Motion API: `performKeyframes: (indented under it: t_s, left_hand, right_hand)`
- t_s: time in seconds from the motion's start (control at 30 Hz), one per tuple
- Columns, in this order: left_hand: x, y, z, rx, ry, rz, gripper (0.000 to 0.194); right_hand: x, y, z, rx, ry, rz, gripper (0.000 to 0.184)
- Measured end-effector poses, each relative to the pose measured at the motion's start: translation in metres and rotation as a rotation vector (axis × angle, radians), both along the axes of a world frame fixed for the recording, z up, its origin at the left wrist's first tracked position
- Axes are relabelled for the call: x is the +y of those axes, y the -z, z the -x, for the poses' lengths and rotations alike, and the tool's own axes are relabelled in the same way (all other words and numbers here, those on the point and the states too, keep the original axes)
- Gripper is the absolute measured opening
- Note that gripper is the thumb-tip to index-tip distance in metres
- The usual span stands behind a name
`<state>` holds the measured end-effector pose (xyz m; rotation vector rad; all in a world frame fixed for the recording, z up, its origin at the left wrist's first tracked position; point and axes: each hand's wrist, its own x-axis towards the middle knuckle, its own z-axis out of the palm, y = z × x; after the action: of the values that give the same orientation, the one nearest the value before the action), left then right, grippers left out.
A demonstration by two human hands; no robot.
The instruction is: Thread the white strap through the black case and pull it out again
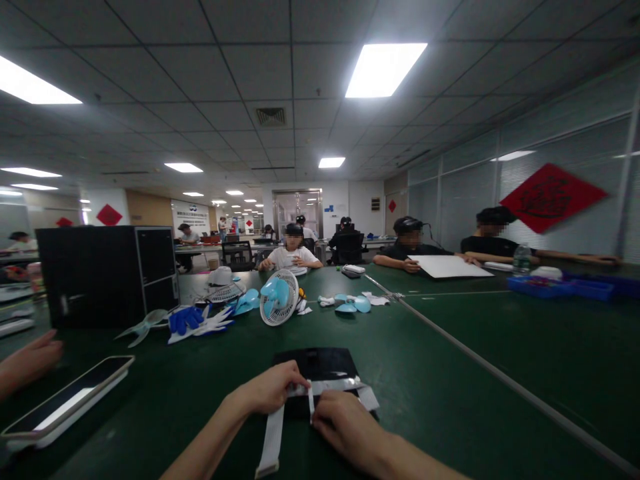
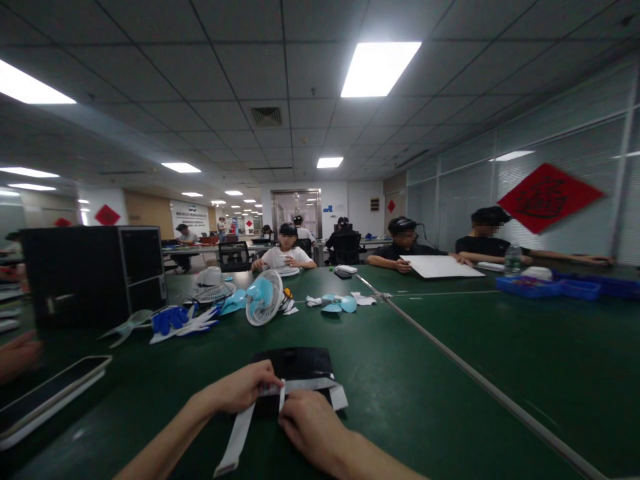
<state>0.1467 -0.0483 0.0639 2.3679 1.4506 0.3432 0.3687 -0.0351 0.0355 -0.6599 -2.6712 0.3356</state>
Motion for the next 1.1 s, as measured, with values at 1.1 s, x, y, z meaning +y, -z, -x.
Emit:
performKeyframes:
  t_s: [1.1]
  left_hand:
    - [0.005, 0.007, -0.007, 0.017, -0.024, -0.137, 0.027]
  right_hand:
    - [-0.004, 0.001, -0.004, 0.035, -0.095, -0.096, 0.021]
